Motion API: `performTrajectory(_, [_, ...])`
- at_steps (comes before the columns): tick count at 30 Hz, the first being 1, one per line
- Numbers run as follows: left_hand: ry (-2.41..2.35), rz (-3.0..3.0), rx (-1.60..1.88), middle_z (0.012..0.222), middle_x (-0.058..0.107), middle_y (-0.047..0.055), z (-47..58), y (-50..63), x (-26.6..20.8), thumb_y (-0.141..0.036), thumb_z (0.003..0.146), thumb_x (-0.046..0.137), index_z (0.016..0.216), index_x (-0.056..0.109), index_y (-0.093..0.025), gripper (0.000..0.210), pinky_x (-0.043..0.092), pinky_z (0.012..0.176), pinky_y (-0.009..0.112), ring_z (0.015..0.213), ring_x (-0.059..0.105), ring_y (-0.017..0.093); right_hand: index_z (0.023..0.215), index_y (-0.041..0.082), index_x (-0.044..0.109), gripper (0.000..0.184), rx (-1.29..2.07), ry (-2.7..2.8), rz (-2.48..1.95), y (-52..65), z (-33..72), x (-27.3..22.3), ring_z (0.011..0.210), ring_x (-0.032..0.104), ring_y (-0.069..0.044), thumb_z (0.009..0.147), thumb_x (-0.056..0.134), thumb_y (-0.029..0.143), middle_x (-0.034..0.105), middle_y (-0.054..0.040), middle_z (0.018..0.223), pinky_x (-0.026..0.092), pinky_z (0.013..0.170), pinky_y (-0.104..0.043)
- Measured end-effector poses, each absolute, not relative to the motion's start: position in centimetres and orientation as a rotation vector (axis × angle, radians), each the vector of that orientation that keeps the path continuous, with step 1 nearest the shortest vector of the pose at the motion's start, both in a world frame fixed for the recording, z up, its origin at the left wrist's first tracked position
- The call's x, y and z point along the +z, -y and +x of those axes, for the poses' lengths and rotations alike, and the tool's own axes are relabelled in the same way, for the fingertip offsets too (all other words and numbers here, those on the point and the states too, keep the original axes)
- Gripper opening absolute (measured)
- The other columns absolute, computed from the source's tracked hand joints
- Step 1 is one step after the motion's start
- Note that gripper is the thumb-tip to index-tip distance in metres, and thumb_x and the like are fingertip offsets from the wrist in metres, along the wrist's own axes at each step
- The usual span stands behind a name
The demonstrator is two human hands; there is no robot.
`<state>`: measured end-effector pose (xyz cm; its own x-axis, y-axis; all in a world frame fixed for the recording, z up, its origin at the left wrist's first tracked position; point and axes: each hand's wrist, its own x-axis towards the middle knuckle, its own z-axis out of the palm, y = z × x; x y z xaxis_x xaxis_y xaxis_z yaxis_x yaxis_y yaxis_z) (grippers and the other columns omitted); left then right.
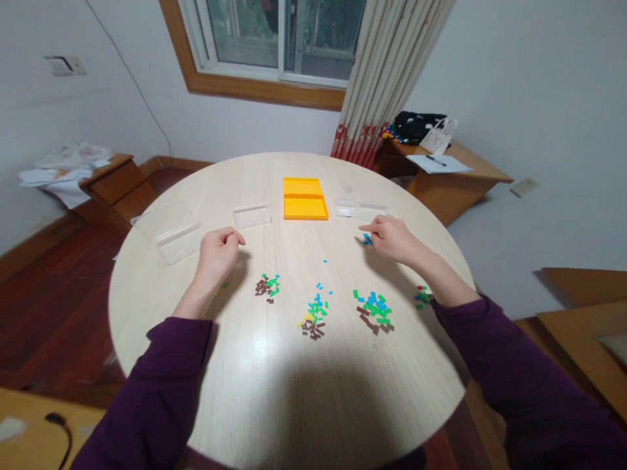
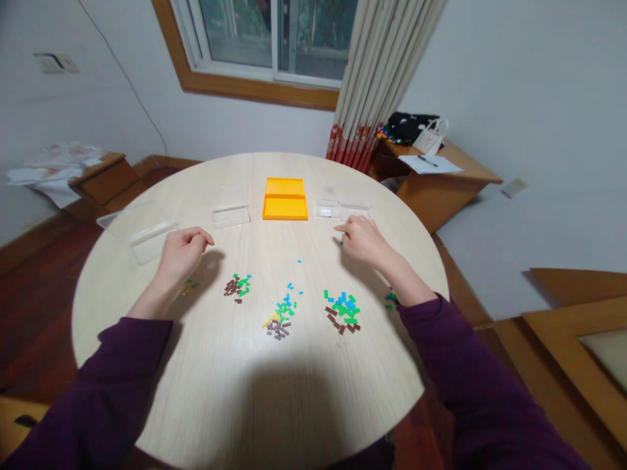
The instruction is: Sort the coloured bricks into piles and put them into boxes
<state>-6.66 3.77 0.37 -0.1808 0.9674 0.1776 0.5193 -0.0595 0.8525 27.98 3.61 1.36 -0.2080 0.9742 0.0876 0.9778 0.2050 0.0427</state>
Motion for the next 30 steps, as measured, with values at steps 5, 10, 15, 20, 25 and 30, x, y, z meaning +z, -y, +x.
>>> performTrajectory(5, [-1.72,1.591,1.169,0.04,0.041,-0.003,-6.6,-3.7,0.3,-0.021,0.06,0.039,0.049,0.055,-0.02,0.02,0.024,0.05,0.029,0.044,0.037,0.013,0.121,0.017,0.069,0.049,-0.14,2.363,-2.139,-2.4,30.9,-0.2,0.094,0.057,-0.026,0.085,0.037,0.009,0.067,-0.0143,0.1,0.035,0.078,-0.034])
performTrajectory(10, [-1.722,1.586,1.163,0.04,0.04,-0.004,-6.7,-3.8,0.0,-0.022,0.059,0.039,0.05,0.056,-0.02,0.019,0.024,0.05,0.029,0.044,0.036,0.013,0.123,0.015,0.067,0.05,-0.114,2.372,-2.119,-1.7,29.9,-1.1,0.095,0.056,-0.025,0.086,0.035,0.007,0.066,-0.0148,0.102,0.033,0.08,-0.034])
performTrajectory(15, [-1.717,1.615,1.179,0.041,0.041,-0.003,-6.8,-4.0,-0.2,-0.022,0.06,0.04,0.05,0.056,-0.02,0.019,0.025,0.05,0.029,0.045,0.038,0.014,0.111,0.014,0.071,0.043,-0.134,2.453,-2.075,-0.8,28.6,-1.1,0.091,0.053,-0.025,0.088,0.034,0.008,0.064,-0.0154,0.096,0.03,0.076,-0.034])
performTrajectory(20, [-1.738,1.62,1.167,0.042,0.042,-0.002,-6.7,-3.9,0.1,-0.022,0.06,0.04,0.05,0.055,-0.02,0.019,0.026,0.051,0.029,0.047,0.039,0.014,0.109,0.012,0.068,0.041,-0.132,2.472,-1.977,0.4,27.9,-1.4,0.084,0.05,-0.024,0.089,0.031,0.009,0.061,-0.0143,0.09,0.029,0.074,-0.034])
performTrajectory(25, [-1.735,1.613,1.173,0.041,0.042,-0.003,-6.6,-3.8,0.3,-0.021,0.059,0.039,0.05,0.055,-0.02,0.019,0.026,0.051,0.028,0.046,0.038,0.014,0.124,0.016,0.065,0.049,-0.07,2.482,-1.815,0.8,27.5,-2.0,0.088,0.05,-0.024,0.089,0.032,0.009,0.06,-0.0124,0.092,0.03,0.075,-0.035])
performTrajectory(30, [-1.744,1.607,1.164,0.042,0.042,-0.003,-6.6,-3.8,0.4,-0.021,0.06,0.04,0.049,0.055,-0.021,0.019,0.027,0.051,0.029,0.046,0.037,0.014,0.104,0.019,0.075,0.041,0.133,2.535,-1.738,2.3,27.6,-0.7,0.09,0.054,-0.024,0.087,0.038,0.011,0.064,-0.011,0.092,0.035,0.081,-0.038])
